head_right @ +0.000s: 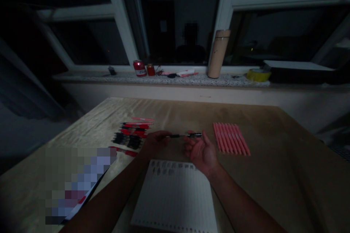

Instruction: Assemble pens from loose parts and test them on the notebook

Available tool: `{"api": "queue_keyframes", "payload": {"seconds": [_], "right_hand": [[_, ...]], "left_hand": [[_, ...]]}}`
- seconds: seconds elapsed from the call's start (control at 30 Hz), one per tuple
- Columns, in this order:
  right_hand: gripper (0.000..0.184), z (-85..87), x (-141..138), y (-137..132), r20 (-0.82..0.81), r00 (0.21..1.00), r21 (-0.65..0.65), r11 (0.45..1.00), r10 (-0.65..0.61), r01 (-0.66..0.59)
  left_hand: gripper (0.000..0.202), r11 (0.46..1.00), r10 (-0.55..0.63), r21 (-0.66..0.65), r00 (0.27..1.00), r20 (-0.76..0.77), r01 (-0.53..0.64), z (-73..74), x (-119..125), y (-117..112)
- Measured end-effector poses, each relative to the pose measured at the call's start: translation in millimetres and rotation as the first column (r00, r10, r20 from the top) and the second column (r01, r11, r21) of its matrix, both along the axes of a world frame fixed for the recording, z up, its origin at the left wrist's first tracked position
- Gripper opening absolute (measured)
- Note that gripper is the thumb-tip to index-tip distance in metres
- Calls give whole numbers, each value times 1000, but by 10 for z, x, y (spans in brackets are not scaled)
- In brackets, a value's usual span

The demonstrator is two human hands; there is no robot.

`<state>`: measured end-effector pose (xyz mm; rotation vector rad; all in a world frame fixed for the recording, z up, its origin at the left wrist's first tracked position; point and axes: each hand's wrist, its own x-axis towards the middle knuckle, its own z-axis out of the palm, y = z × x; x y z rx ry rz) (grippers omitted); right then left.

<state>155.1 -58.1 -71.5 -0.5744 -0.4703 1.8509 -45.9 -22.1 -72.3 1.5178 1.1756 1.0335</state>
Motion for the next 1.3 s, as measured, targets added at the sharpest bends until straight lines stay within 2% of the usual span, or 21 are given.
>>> {"api": "queue_keyframes", "payload": {"seconds": [0.13, 0.33, 0.5, 0.77, 1.0, 1.3], "right_hand": [[33, -23, -1, -6, -109, 993, 22, 999, 33, -31], [37, -24, -7, -14, -178, 983, 32, 999, 37, -31], [38, -12, -11, -28, -173, 984, 16, 999, 36, -33], [34, -35, -8, -6, -156, 988, 15, 1000, 14, -12], [44, -30, 6, -17, -181, 983, 10, 1000, 26, -25], [38, -23, -2, -21, -183, 983, -7, 1000, 11, -13]], "left_hand": [[38, 999, 3, -37, 997, 72, 0, -43, 3, 9], [38, 999, 9, -36, 998, 69, -7, -33, 12, 0], [39, 999, 1, -33, 999, 55, 1, -4, 11, -13], [39, 1000, -7, -6, 999, 47, 8, -72, -6, 15], [36, 1000, -16, -20, 999, 43, 17, -27, 0, -9], [36, 1000, -6, -19, 999, 49, 7, -29, -1, -5]]}}
